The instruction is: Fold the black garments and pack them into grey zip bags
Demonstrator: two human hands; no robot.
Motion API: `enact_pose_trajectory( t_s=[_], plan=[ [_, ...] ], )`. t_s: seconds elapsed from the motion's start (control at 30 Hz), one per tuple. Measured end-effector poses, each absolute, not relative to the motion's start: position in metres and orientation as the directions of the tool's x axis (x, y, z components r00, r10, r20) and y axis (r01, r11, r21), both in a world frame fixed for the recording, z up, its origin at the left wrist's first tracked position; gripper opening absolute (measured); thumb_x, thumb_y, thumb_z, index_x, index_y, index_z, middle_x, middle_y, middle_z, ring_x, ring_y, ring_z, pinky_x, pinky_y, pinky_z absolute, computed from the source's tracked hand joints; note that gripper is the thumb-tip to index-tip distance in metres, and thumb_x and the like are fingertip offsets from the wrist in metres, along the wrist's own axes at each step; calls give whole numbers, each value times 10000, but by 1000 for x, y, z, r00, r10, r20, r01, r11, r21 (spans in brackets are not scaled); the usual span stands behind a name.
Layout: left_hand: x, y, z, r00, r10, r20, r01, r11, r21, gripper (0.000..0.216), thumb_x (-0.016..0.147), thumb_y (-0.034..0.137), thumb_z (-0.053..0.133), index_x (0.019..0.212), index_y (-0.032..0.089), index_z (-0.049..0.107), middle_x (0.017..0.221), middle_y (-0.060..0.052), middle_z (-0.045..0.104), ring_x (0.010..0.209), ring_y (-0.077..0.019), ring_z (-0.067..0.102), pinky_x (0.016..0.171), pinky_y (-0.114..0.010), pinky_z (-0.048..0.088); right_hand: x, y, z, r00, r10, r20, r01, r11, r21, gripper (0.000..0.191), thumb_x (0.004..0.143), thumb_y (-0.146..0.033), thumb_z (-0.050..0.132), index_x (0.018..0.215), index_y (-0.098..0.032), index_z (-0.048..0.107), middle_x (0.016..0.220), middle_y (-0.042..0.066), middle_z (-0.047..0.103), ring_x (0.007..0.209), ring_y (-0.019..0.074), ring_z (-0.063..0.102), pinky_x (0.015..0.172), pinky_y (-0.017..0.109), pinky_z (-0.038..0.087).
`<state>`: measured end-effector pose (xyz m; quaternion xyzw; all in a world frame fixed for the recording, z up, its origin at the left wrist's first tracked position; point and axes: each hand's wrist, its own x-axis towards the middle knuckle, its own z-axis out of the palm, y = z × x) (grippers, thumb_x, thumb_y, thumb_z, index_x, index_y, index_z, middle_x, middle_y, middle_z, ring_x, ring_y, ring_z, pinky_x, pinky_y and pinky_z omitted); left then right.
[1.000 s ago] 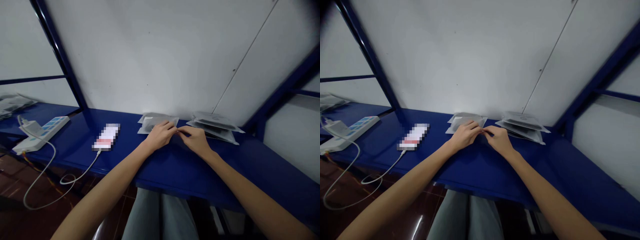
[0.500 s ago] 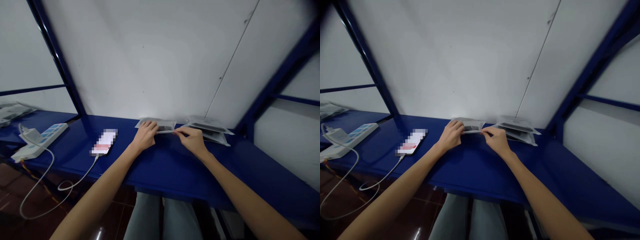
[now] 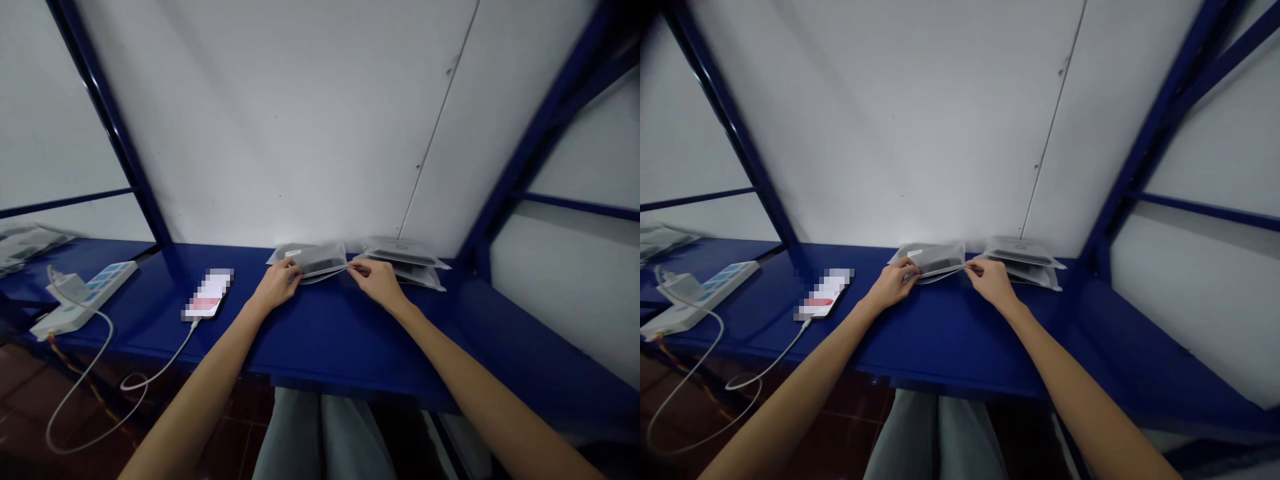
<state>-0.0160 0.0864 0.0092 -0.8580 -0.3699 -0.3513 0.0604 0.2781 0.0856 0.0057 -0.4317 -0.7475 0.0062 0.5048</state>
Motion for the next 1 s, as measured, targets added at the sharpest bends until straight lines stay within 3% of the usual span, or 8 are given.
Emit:
enact_pose_trajectory(
  t_s=[0.1, 0.17, 0.27, 0.33, 0.57, 0.7, 0.83, 1.0],
  plan=[
    [-15, 86, 10, 440, 616, 654, 738, -663, 128, 109, 971, 188, 550, 939, 202, 653, 1008, -60, 667, 852, -185, 646, 778, -303, 513, 271, 72, 14, -240, 505, 829, 744, 645, -177, 212, 925, -283, 655, 1087, -187, 753, 1101, 115, 777, 973, 282, 745, 906, 464, 616],
    [-14, 84, 13, 394, 620, 679, 789, -606, 96, 104, 988, 183, 511, 968, 197, 612, 972, -67, 664, 864, -199, 646, 768, -304, 506, 262, 62, 19, -360, 390, 848, 755, 655, 19, 196, 955, -239, 620, 1105, -200, 741, 1125, 116, 760, 1019, 276, 717, 946, 463, 584],
    [-11, 81, 17, 351, 598, 721, 825, -562, 65, 109, 1020, 190, 446, 988, 193, 550, 961, -78, 649, 891, -213, 641, 775, -308, 500, 242, 56, 21, -590, 308, 746, 671, 701, 241, 213, 990, -162, 547, 1104, -202, 723, 1059, 97, 761, 957, 237, 712, 888, 390, 584],
    [-8, 80, 19, 350, 573, 741, 810, -583, 67, 113, 1032, 192, 419, 990, 195, 523, 975, -78, 634, 900, -209, 638, 787, -306, 498, 229, 59, 20, -676, 334, 657, 642, 705, 303, 238, 1005, -143, 515, 1156, -181, 694, 1114, 108, 744, 967, 228, 708, 852, 358, 585],
    [-9, 81, 16, 312, 595, 740, 700, -671, 244, 131, 1054, 259, 409, 1031, 200, 523, 993, -56, 627, 811, -169, 628, 763, -293, 501, 192, 76, 30, -635, 621, 460, 761, 605, 234, 295, 984, -236, 603, 1274, -183, 616, 1200, 134, 626, 976, 247, 668, 785, 362, 574],
    [-15, 88, 12, 271, 655, 706, 662, -659, 357, 234, 1066, 308, 378, 1111, 192, 577, 1032, -73, 686, 926, -200, 649, 881, -342, 522, 182, 83, 27, -546, 742, 388, 835, 520, 182, 352, 992, -136, 512, 1330, -188, 595, 1244, 155, 575, 1011, 259, 631, 819, 375, 548],
    [-22, 100, 1, 334, 723, 605, 729, -605, 321, 307, 1039, 226, 387, 1212, 198, 639, 1281, -96, 690, 1219, -241, 595, 1076, -404, 461, 189, 83, 24, -553, 722, 416, 827, 538, 165, 365, 967, -46, 442, 1223, -186, 661, 1224, 136, 594, 1029, 236, 606, 812, 326, 516],
    [-25, 106, -8, 311, 845, 435, 872, -436, 222, 367, 1032, 217, 402, 1310, 256, 638, 1452, -71, 611, 1380, -300, 496, 1078, -508, 448, 222, 55, 39, -625, 619, 475, 754, 637, 162, 354, 919, -5, 447, 1117, -171, 688, 1174, 111, 624, 962, 223, 610, 847, 350, 503]
  ],
)
